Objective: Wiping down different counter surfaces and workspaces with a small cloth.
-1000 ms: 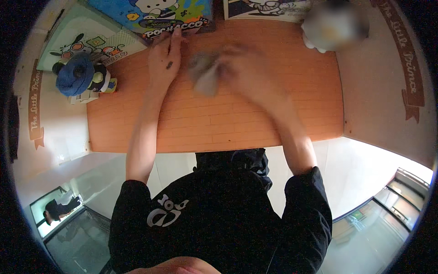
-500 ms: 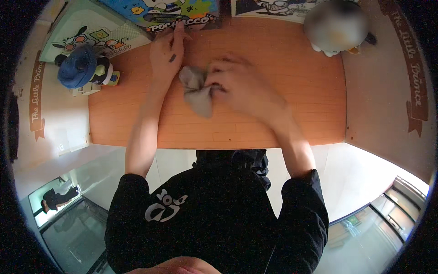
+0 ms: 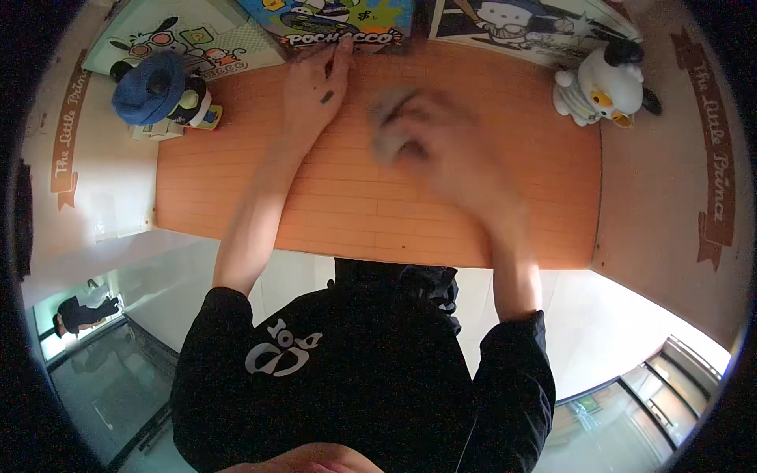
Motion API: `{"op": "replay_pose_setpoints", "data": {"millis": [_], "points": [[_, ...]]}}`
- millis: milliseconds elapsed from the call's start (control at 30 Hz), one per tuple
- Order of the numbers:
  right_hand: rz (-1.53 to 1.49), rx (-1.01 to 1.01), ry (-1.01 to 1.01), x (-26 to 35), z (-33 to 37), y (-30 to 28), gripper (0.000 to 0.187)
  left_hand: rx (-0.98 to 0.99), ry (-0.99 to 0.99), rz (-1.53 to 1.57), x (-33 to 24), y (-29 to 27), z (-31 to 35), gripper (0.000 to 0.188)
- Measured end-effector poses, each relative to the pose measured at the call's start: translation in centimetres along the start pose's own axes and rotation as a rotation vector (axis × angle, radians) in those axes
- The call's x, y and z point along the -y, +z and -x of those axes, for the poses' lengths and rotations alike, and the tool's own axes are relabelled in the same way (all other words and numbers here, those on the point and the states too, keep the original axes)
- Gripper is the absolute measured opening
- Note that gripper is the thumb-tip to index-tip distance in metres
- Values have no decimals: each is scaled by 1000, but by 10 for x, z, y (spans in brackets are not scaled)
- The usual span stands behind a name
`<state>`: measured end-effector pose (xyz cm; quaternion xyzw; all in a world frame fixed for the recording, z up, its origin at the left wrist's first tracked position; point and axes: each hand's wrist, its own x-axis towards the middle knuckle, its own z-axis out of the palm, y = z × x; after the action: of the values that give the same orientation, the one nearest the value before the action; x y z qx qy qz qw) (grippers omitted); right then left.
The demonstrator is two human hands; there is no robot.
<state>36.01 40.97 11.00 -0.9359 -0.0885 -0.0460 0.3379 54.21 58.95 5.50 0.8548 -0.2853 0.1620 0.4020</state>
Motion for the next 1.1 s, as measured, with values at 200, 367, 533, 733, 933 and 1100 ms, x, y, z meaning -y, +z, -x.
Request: {"op": "replay_pose_setpoints", "data": {"millis": [200,367,533,733,933,1100], "points": [[5,17,-16,-1,2,15,24,70,-11,-11,8,2,-2,37],[338,-264,476,-28,10,-19,26,44,35,46,1,3,-3,35],[117,-335,76,-13,1,6,22,36,48,9,-1,4,-2,33],[-275,-596,-85,3,-1,-12,22,310,-50,64,-24,-27,-3,28],[-135,-833,-16,-8,-2,-23,21,346,257,201,-75,-19,28,27],[-124,-856,-1,-14,3,-24,18,533,480,82,-60,-25,54,27]]}}
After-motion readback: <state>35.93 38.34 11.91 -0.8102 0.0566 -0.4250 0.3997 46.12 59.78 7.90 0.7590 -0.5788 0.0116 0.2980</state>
